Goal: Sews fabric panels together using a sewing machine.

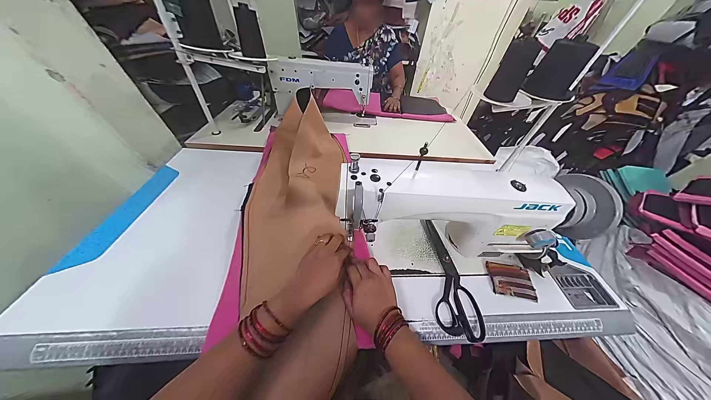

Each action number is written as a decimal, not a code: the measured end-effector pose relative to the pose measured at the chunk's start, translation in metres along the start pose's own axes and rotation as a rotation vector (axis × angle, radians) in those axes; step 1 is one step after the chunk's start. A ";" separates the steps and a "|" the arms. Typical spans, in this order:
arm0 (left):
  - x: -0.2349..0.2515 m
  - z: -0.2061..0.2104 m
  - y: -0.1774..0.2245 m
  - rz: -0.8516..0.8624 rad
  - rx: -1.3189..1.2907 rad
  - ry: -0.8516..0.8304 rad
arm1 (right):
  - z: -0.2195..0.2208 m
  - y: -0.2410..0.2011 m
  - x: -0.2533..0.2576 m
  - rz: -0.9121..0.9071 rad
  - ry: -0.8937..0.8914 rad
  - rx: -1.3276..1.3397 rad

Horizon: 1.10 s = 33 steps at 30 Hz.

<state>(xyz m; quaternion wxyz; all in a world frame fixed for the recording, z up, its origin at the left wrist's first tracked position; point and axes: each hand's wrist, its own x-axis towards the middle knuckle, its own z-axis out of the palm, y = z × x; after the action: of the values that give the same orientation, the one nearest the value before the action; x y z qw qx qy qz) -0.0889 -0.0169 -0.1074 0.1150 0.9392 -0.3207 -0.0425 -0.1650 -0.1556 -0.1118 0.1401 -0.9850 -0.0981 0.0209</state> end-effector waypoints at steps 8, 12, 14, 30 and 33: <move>0.023 -0.022 0.009 -0.163 -0.052 -0.149 | -0.008 0.005 0.019 0.032 -0.046 -0.011; 0.031 -0.025 0.010 -0.242 -0.083 -0.142 | -0.007 0.013 0.028 0.028 -0.028 0.013; 0.033 -0.021 0.007 -0.229 -0.092 -0.099 | -0.006 0.015 0.033 0.026 -0.008 0.020; -0.050 -0.020 0.077 -0.330 0.061 -0.226 | 0.025 0.026 -0.073 0.015 0.411 0.520; -0.037 -0.044 0.091 -0.438 0.086 -0.327 | 0.027 0.016 -0.075 0.004 0.420 0.370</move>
<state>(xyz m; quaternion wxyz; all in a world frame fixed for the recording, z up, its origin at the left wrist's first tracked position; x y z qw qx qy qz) -0.1649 -0.0556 -0.0421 0.0097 0.9709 -0.1258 -0.2035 -0.2373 -0.1780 -0.1414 0.3350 -0.9256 -0.0595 -0.1658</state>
